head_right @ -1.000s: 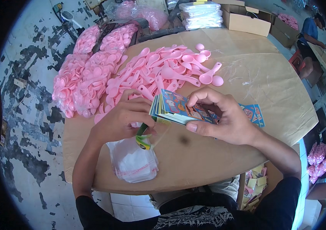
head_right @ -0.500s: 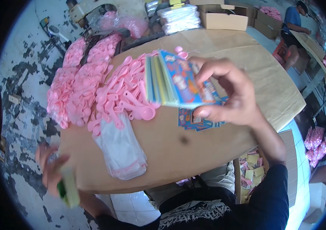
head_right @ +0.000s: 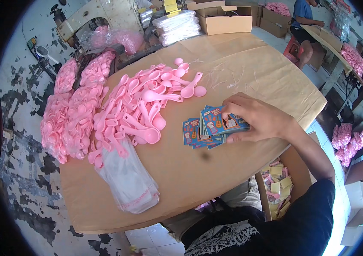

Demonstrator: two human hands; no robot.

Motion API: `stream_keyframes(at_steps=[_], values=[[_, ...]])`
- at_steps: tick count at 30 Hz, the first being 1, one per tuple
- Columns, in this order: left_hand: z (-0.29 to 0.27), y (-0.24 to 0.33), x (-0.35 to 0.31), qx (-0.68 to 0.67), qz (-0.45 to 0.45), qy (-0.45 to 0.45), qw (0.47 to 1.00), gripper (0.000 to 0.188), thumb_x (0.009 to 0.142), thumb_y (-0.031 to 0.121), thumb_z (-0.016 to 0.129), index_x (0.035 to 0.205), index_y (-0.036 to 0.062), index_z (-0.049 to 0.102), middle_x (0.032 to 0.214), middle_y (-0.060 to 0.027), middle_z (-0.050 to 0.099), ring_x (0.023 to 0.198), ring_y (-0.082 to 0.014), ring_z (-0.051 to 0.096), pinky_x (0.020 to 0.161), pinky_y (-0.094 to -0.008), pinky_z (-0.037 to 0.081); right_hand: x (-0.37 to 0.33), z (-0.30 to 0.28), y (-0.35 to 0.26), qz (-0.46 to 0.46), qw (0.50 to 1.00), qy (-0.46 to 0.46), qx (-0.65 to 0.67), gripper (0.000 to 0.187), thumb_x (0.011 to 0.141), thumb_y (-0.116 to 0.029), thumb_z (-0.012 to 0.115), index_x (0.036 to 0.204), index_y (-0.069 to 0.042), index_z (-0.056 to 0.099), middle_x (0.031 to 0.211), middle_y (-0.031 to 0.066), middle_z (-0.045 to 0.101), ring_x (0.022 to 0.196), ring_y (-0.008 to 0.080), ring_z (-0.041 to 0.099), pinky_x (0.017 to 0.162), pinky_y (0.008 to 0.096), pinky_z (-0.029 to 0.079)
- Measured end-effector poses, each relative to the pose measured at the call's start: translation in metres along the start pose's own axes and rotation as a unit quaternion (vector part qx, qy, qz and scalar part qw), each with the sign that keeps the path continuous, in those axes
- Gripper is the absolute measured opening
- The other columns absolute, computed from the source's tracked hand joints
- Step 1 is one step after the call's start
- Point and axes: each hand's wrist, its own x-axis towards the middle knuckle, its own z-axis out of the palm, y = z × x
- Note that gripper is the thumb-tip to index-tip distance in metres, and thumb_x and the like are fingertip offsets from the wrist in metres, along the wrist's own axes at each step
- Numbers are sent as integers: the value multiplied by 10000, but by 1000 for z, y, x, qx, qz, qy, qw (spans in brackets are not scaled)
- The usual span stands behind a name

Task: Packaging pink plastic spoons and product labels into clear plastic bags.

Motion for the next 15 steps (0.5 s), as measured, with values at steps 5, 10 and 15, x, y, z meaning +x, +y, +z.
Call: stream_keyframes(at_steps=[5,10,15], values=[[-21,17,1,-39,61,111,991,402,968,247,602,1212,-69,553,1002,-235,646,879,-338,624,764,-472,514,5,9,-4,-17,999,5,-32,538,719,-225,836,1082,-94,462,1128,124,570,1042,366,549,893,434,451],[-245,173,55,-406,127,443,789,337,984,213,596,1208,-39,591,1022,-179,641,844,-288,620,789,-440,513,5,17,1,-8,999,-28,18,538,693,-178,839,1080,-101,474,1145,146,553,1066,375,538,902,443,451],[-362,365,-31,-512,429,161,727,240,795,212,644,991,77,615,1052,-156,652,1033,-300,615,961,-489,459,22,28,-12,-56,998,3,1,514,705,-167,815,1093,-107,484,1082,120,569,1025,354,556,882,437,446]])
